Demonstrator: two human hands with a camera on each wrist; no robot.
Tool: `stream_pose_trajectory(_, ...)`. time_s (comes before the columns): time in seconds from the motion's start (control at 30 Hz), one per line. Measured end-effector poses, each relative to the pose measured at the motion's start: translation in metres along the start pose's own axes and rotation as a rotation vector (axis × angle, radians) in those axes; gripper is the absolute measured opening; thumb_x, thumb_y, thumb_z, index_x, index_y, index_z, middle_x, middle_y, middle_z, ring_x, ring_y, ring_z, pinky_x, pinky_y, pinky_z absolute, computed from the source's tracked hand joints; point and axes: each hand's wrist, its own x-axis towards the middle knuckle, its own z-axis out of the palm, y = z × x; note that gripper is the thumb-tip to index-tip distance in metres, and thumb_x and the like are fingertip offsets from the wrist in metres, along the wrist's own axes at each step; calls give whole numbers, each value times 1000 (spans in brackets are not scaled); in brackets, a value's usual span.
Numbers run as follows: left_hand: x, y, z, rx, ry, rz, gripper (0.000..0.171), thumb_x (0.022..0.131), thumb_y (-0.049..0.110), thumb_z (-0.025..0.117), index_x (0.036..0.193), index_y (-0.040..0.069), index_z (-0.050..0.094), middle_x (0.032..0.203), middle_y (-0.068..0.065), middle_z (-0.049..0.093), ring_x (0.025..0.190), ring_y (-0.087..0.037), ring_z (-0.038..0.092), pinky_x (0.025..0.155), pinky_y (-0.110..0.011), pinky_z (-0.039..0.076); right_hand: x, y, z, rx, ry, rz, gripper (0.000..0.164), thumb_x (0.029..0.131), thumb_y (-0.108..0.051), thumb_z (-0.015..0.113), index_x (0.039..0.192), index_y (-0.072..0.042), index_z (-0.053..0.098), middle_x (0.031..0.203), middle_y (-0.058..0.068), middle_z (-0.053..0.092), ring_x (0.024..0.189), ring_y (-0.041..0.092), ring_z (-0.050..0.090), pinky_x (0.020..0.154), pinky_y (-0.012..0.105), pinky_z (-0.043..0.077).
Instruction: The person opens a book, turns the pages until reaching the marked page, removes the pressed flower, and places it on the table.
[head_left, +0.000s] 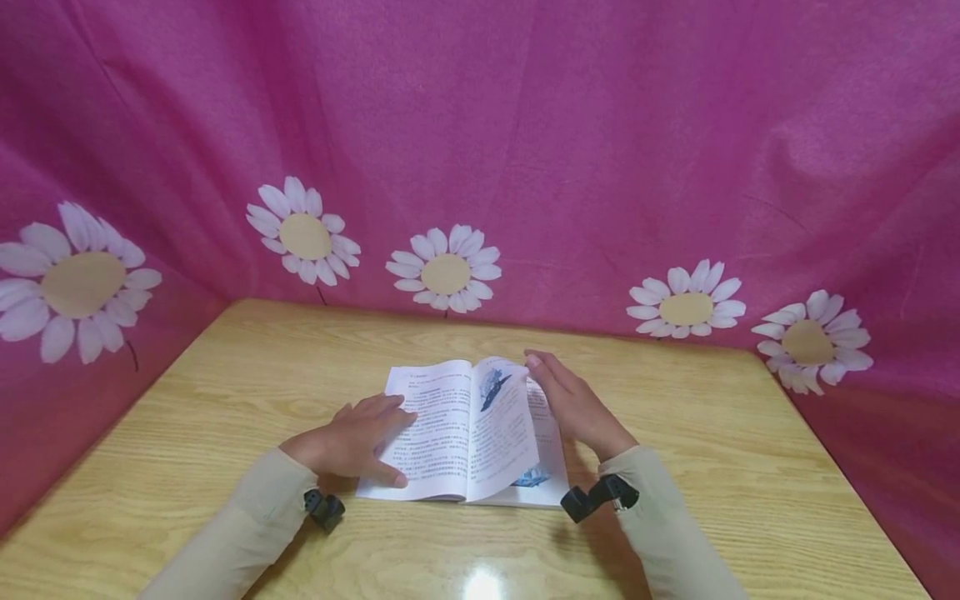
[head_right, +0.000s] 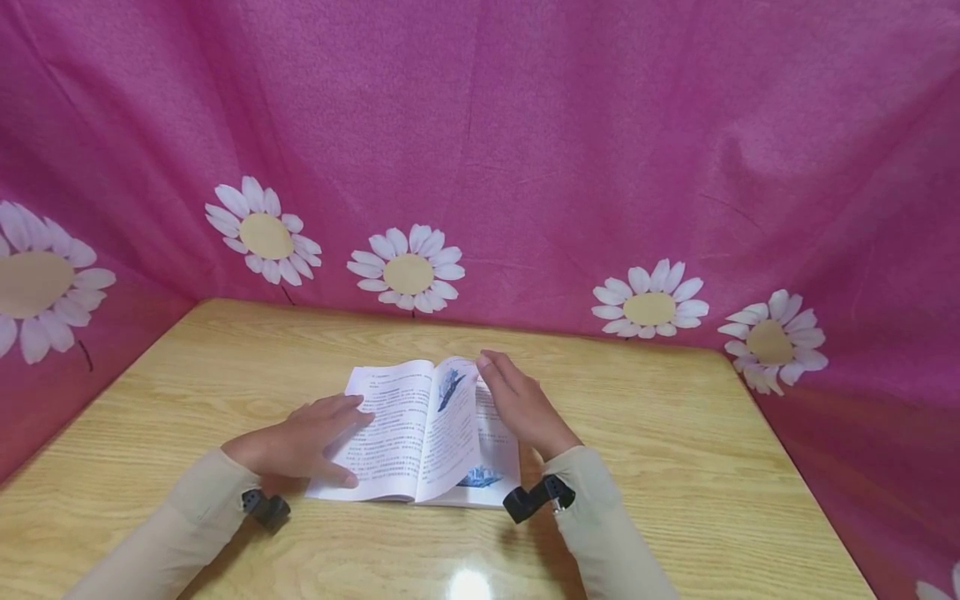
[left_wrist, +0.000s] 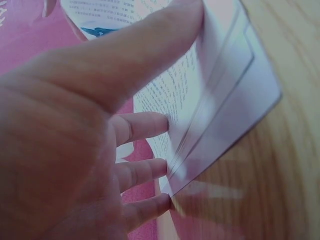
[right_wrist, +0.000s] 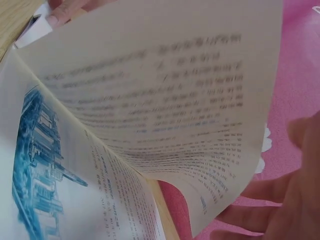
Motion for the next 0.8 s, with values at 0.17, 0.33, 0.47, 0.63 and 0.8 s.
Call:
stream_pose_trajectory(0.17, 0, 0, 0, 1, 0, 2, 90, 77, 52, 75, 148, 12, 38, 157, -17, 22, 144, -37, 14, 108, -68, 10, -1, -1, 0, 41, 8, -23, 45, 104, -39, 29, 147, -27, 36, 149, 9, 42, 139, 31, 34, 110, 59, 25)
stream_pose_trajectory(0.33, 0, -1, 0, 4, 0, 6, 90, 77, 53, 74, 148, 12, 37, 157, -17, 22, 144, -37, 14, 108, -68, 10, 0, -1, 0, -19, 3, -85, 50, 98, -23, 49, 147, -24, 36, 147, 12, 44, 136, 34, 38, 106, 59, 32)
stream_pose_trajectory(0.47, 1, -1, 1, 3, -2, 1, 90, 77, 53, 74, 148, 12, 37, 157, -16, 22, 145, -36, 14, 108, -68, 10, -1, -2, 1, -95, -24, -159, 69, 89, -31, 67, 148, -22, 32, 146, 16, 44, 136, 36, 38, 105, 60, 32)
stream_pose_trajectory(0.63, 1, -2, 1, 6, -4, -5, 91, 76, 54, 74, 148, 12, 37, 157, -16, 21, 145, -36, 14, 108, -68, 10, -2, -3, 3, -145, -24, -184, 90, 79, -47, 76, 151, -23, 28, 151, 11, 38, 139, 34, 33, 110, 61, 22)
stream_pose_trajectory(0.8, 1, -1, 0, 1, -4, -2, 91, 77, 53, 74, 148, 11, 37, 157, -17, 21, 145, -37, 13, 109, -68, 9, -2, -4, 7, -211, -3, -197, 102, 76, -51, 77, 154, -22, 19, 160, 7, 19, 146, 30, 14, 111, 64, -1)
